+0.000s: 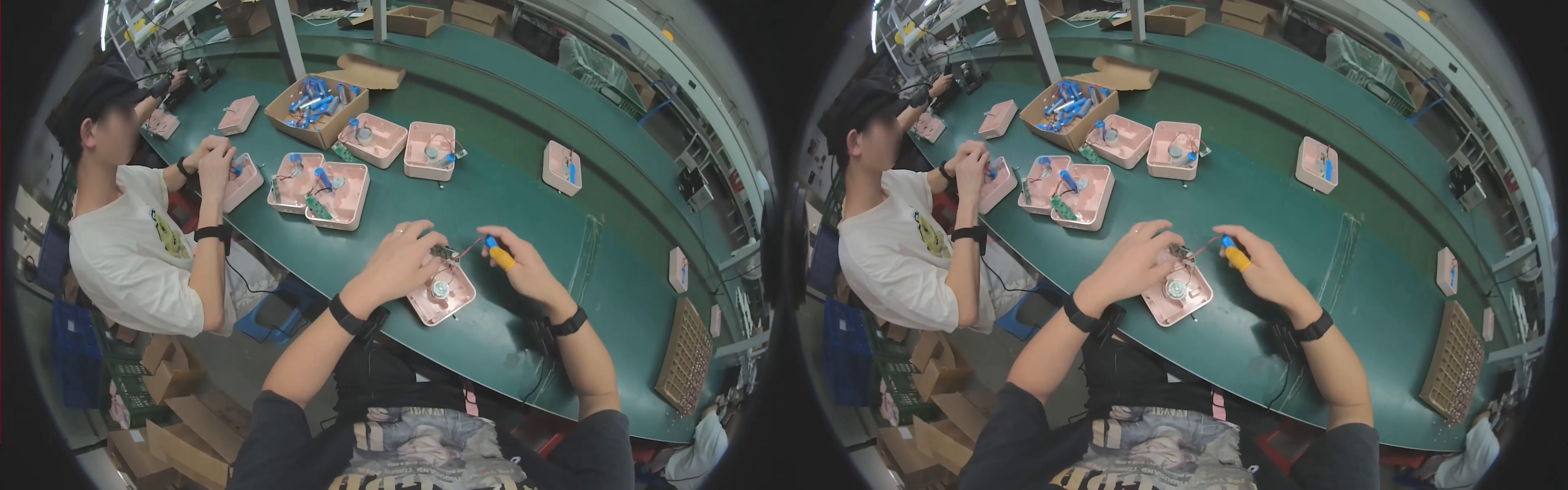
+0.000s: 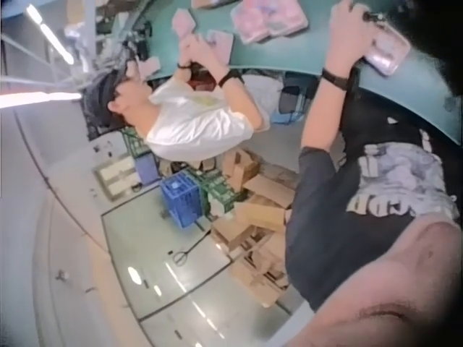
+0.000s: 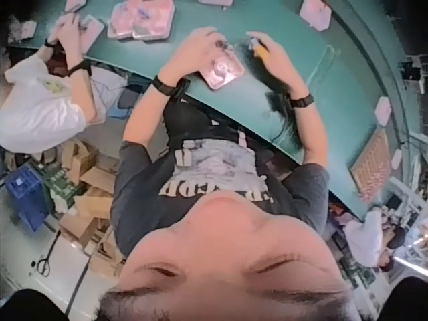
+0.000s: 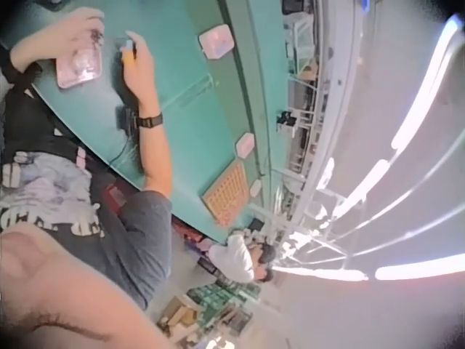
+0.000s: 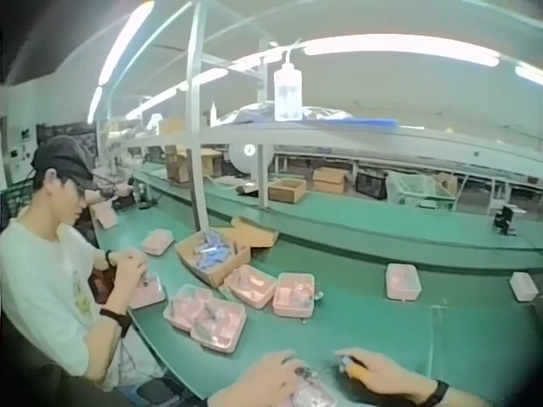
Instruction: The person assembles electronic devices by hand, fitting a circuit board and a battery into a pink plastic case. They then use a soldering iron to connect the components before placing the unit on the table and repeating the process.
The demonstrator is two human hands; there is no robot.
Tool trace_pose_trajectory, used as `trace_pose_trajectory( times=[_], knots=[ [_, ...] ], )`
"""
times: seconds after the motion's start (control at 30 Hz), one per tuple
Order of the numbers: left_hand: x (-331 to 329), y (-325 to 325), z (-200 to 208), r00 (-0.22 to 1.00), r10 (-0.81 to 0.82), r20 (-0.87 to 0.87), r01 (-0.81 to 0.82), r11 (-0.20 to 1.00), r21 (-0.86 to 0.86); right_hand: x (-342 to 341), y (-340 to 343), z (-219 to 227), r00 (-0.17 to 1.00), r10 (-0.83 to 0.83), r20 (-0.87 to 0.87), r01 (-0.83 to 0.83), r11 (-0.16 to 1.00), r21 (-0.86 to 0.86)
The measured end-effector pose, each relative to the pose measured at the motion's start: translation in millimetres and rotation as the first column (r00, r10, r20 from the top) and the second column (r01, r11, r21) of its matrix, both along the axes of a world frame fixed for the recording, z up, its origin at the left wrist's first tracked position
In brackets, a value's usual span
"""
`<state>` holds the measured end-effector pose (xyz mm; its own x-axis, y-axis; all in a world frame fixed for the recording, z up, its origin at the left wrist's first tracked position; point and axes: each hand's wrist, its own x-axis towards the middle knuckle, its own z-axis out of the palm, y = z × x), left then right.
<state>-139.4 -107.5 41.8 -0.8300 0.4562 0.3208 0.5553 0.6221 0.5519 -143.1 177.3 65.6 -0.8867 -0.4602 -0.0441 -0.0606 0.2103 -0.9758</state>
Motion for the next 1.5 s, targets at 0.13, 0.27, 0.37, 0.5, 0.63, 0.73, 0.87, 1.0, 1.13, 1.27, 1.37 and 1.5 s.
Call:
trace_pose_trajectory(
  times=[0.13, 0.27, 0.37, 0.5, 0.63, 0.73, 0.87, 1.0, 1.13, 1.27, 1.37, 1.5],
  knots=[
    [-1.8, 5.6, 6.9, 0.998, -0.011, 0.057, 0.009, 0.999, 0.034, 4.4, 3.1, -18.0, 0.947, -0.064, -0.314, 0.173, 0.926, 0.335],
    [0.1, 3.3, 5.2, 0.996, -0.030, 0.087, 0.022, 0.995, 0.093, 9.1, 8.0, -31.9, 0.829, 0.051, -0.556, 0.247, 0.859, 0.447],
    [6.8, 3.1, 4.6, 0.992, 0.039, 0.120, -0.051, 0.993, 0.105, 21.1, -7.6, -14.9, 0.672, 0.171, -0.720, 0.149, 0.922, 0.357],
    [9.6, -5.2, 4.4, 0.958, 0.028, 0.286, -0.101, 0.965, 0.241, 23.1, -27.4, 1.6, 0.551, 0.278, -0.787, 0.103, 0.913, 0.395],
    [12.0, -4.7, -6.4, 0.932, 0.004, 0.363, -0.112, 0.954, 0.277, 13.6, -30.6, -3.1, 0.467, 0.353, -0.811, 0.117, 0.884, 0.453],
    [14.3, -7.4, -4.6, 0.862, 0.014, 0.507, -0.248, 0.883, 0.399, 3.8, -35.1, -9.6, 0.403, 0.378, -0.834, 0.081, 0.892, 0.444],
    [58.4, -14.7, 11.0, 0.871, 0.441, 0.217, -0.474, 0.869, 0.139, 4.5, -34.2, -6.8, 0.388, 0.359, -0.849, 0.079, 0.905, 0.418],
    [76.0, -16.9, -7.9, 0.920, 0.363, 0.146, -0.366, 0.931, -0.003, 12.2, -29.7, -7.2, 0.473, 0.306, -0.826, 0.082, 0.918, 0.387],
    [73.5, -8.2, -26.4, 0.958, 0.244, 0.154, -0.269, 0.949, 0.168, 21.6, -28.0, -13.4, 0.511, 0.202, -0.835, 0.187, 0.923, 0.337],
    [76.2, -2.9, -36.6, 0.968, 0.190, 0.166, -0.218, 0.961, 0.170, 28.4, -19.8, -19.8, 0.497, 0.108, -0.861, 0.305, 0.907, 0.290],
    [70.7, -2.4, -33.8, 0.968, 0.173, 0.184, -0.212, 0.952, 0.220, 32.4, -22.2, -18.8, 0.552, 0.060, -0.832, 0.324, 0.903, 0.280],
    [73.2, 0.0, -37.6, 0.975, 0.136, 0.176, -0.175, 0.958, 0.226, 31.3, -31.9, -6.9, 0.710, 0.091, -0.698, 0.187, 0.932, 0.312]
  ],
)
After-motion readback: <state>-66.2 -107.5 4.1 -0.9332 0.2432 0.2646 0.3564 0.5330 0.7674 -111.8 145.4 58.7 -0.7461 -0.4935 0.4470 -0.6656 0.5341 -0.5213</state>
